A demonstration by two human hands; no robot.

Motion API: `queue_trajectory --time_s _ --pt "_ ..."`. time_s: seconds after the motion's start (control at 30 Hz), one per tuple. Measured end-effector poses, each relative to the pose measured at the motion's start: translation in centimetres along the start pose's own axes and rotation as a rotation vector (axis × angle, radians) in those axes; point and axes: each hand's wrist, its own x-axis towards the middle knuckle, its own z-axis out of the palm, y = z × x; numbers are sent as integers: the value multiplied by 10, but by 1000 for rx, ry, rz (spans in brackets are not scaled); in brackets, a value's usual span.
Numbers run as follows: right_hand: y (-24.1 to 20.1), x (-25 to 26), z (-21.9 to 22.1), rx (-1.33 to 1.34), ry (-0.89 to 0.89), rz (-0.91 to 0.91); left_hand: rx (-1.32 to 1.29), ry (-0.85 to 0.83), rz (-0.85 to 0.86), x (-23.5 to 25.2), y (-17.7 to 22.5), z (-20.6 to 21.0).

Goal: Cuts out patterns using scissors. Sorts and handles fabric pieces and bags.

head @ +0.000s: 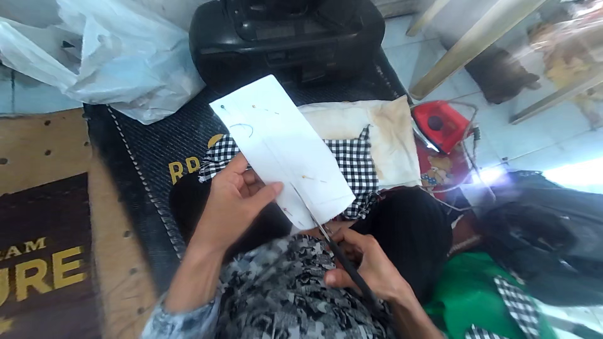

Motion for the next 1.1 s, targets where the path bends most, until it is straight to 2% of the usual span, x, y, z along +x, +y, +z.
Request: queue_trajectory --time_s 0.3,0.53,1.1 --pt "2 -1 3 -2 35 2 -52 111 5 -2 0 13" --pt "4 -3 4 -3 50 21 110 86 56 -7 -6 13" --pt "-3 5 4 -1 62 10 111 17 119 -4 3 11"
